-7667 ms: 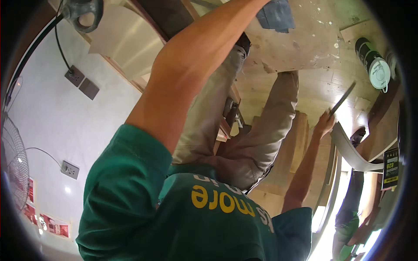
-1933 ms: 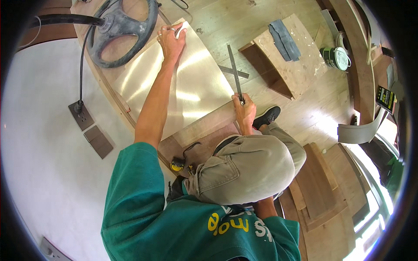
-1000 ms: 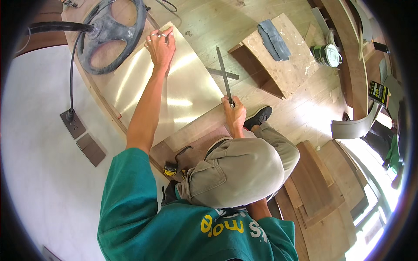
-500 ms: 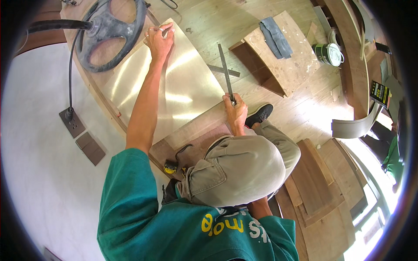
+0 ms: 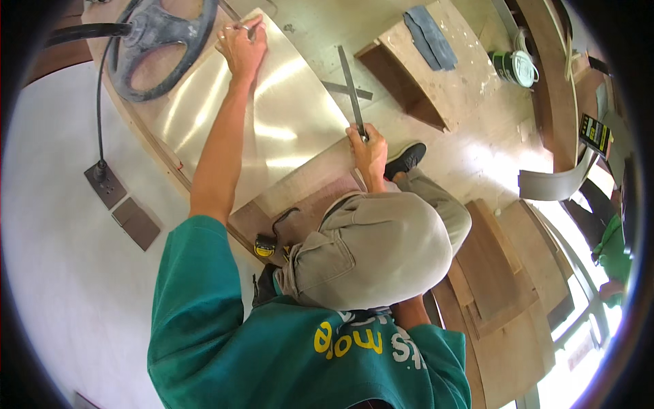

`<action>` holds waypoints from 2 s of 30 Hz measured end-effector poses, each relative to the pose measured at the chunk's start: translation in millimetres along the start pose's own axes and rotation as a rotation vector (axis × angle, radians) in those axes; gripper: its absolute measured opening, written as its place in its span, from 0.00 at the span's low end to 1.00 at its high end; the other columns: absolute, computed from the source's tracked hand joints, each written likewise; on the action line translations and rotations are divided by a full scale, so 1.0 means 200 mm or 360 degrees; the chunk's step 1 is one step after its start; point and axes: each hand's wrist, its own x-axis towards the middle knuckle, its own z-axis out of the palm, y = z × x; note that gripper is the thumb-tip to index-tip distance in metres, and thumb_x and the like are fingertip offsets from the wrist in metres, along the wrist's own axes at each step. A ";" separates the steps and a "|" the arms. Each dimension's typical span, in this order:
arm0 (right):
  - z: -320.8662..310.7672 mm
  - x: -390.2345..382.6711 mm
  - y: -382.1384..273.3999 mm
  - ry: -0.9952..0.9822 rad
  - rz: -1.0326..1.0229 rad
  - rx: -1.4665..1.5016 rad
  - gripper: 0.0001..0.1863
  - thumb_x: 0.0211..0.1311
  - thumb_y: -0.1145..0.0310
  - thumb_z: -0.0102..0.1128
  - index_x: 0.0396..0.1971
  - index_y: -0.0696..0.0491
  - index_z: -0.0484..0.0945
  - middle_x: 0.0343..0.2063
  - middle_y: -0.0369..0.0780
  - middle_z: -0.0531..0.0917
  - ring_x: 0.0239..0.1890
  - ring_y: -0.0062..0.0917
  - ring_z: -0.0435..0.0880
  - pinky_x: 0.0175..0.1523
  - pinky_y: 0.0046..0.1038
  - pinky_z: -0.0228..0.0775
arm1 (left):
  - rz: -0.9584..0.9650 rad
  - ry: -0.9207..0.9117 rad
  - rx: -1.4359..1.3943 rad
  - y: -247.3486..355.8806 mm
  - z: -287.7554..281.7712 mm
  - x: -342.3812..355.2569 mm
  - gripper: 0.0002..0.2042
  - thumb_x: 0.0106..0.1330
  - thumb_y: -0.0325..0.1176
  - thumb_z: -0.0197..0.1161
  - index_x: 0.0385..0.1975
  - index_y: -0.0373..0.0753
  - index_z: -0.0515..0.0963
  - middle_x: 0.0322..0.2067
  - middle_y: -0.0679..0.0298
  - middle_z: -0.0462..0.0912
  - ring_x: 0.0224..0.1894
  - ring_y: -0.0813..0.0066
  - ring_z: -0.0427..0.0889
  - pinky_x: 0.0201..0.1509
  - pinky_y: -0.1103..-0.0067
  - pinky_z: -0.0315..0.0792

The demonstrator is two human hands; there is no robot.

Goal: The person positions a sheet of laminate onto a wooden surface inside a cabinet, aligns it, and then uses a file to trim and smooth the edges of the laminate sheet.

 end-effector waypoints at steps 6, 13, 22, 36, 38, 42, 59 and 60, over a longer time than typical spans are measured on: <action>0.00 0.00 0.00 -0.0093 0.0151 0.0111 0.15 0.57 0.58 0.63 0.37 0.53 0.84 0.18 0.41 0.81 0.22 0.30 0.79 0.32 0.32 0.70 | -0.0041 -0.0067 -0.0033 -0.01 -0.01 -0.01 0.11 0.61 0.47 0.62 0.41 0.59 0.86 0.44 0.62 0.75 0.52 0.62 0.69 0.59 0.57 0.59; 0.01 -0.02 0.01 0.0020 0.0037 -0.0131 0.14 0.60 0.58 0.63 0.35 0.54 0.83 0.21 0.48 0.81 0.26 0.42 0.82 0.34 0.37 0.71 | -0.0061 -0.0145 0.0077 0.02 -0.02 -0.01 0.12 0.62 0.46 0.63 0.44 0.62 0.85 0.45 0.61 0.75 0.52 0.58 0.70 0.59 0.56 0.60; -0.03 -0.02 -0.05 -0.0053 0.0082 -0.0164 0.15 0.60 0.55 0.62 0.37 0.51 0.83 0.28 0.50 0.84 0.34 0.46 0.83 0.41 0.40 0.72 | -0.0066 -0.0091 0.0043 0.04 -0.02 -0.01 0.12 0.62 0.44 0.63 0.45 0.61 0.84 0.44 0.60 0.76 0.53 0.58 0.71 0.58 0.55 0.60; 0.28 0.06 0.36 0.0401 -0.0294 -0.0398 0.07 0.59 0.62 0.59 0.29 0.49 0.81 0.21 0.47 0.82 0.21 0.41 0.81 0.28 0.42 0.73 | 0.0006 -0.0144 -0.0318 -0.14 0.10 0.01 0.11 0.69 0.36 0.56 0.44 0.46 0.85 0.35 0.54 0.85 0.38 0.52 0.80 0.50 0.63 0.71; 0.11 0.00 0.05 0.0164 -0.0159 -0.0341 0.10 0.59 0.60 0.62 0.35 0.49 0.82 0.24 0.43 0.83 0.23 0.39 0.81 0.28 0.36 0.74 | 0.0061 -0.0123 0.0117 -0.18 -0.02 0.02 0.11 0.68 0.37 0.58 0.45 0.51 0.85 0.35 0.54 0.85 0.40 0.53 0.81 0.48 0.61 0.71; -0.10 -0.07 0.01 0.0154 -0.0187 -0.0203 0.13 0.57 0.62 0.64 0.39 0.53 0.81 0.41 0.47 0.82 0.43 0.46 0.81 0.50 0.42 0.73 | 0.0262 0.0027 0.0162 0.06 -0.01 -0.04 0.11 0.68 0.39 0.59 0.45 0.49 0.85 0.37 0.54 0.84 0.40 0.53 0.80 0.46 0.62 0.72; -0.01 -0.07 -0.04 0.0050 -0.0181 -0.0083 0.13 0.59 0.60 0.62 0.38 0.53 0.83 0.36 0.50 0.84 0.40 0.46 0.82 0.46 0.41 0.73 | 0.0073 -0.0089 0.0172 0.04 -0.05 0.01 0.12 0.65 0.44 0.60 0.46 0.58 0.84 0.47 0.62 0.78 0.53 0.59 0.73 0.57 0.57 0.64; -0.02 -0.07 -0.05 0.0041 -0.0197 -0.0100 0.14 0.59 0.60 0.62 0.38 0.54 0.83 0.36 0.50 0.83 0.40 0.46 0.82 0.46 0.40 0.72 | 0.0024 -0.0116 0.0149 0.02 -0.08 0.01 0.12 0.65 0.44 0.60 0.46 0.58 0.84 0.46 0.62 0.78 0.53 0.59 0.73 0.56 0.56 0.65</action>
